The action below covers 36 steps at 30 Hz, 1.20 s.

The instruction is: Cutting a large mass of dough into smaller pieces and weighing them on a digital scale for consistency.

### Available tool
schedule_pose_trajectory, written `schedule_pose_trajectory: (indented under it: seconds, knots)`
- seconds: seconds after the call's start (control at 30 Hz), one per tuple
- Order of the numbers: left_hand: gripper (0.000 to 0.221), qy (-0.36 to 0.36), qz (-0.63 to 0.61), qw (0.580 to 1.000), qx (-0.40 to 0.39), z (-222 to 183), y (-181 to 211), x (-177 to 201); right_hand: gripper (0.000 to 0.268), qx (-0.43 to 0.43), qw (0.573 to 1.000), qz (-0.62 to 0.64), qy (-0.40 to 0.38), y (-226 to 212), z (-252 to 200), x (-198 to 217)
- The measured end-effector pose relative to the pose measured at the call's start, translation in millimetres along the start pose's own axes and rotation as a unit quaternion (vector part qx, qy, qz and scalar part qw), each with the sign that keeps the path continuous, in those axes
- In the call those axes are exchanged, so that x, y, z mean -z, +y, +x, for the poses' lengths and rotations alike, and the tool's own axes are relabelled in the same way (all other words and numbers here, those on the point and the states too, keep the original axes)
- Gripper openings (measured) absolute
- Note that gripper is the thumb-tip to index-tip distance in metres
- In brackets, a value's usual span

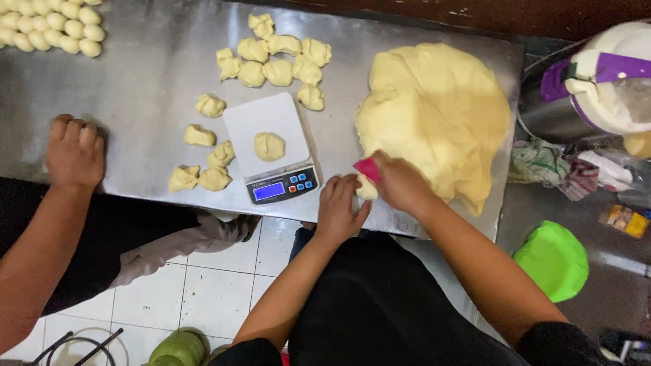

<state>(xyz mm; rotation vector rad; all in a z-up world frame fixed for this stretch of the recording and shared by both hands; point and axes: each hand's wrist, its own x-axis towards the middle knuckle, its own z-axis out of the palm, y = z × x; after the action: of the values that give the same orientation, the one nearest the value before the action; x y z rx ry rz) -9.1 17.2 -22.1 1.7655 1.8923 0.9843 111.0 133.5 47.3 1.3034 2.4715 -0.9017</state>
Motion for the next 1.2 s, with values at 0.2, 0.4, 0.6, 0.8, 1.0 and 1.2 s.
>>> schedule_pose_trajectory:
  seconds: [0.2,0.4,0.6,0.8,1.0,1.2]
  knots:
    - [0.031,0.14,-0.044,0.985,-0.084,13.9,-18.3,9.8,0.055,0.007,0.999,0.035,0.04,25.0,-37.3,-37.2]
    - [0.04,0.22,0.133,0.966,0.03,97.8,-67.4,101.5,0.058,-0.036,0.999,0.014,0.035,26.4,-47.2,-49.4]
    - [0.062,0.162,0.117,0.969,0.147,68.4,-65.3,116.0,0.045,-0.089,0.996,-0.014,0.029,-1.4,-63.2,-12.5]
    - [0.038,0.239,0.038,0.97,0.032,41.8,-53.6,71.7,0.036,-0.061,0.994,-0.056,0.068,-8.0,-34.7,-0.9]
    - [0.039,0.016,-0.046,0.999,0.014,17.1,-28.1,-25.9,0.039,-0.018,0.995,-0.037,0.089,32.2,0.9,-58.5]
    - [0.047,0.021,-0.051,0.998,0.02,7.7,-0.1,0.0,0.051,-0.102,0.993,-0.02,-0.053,-0.2,-52.1,-25.4]
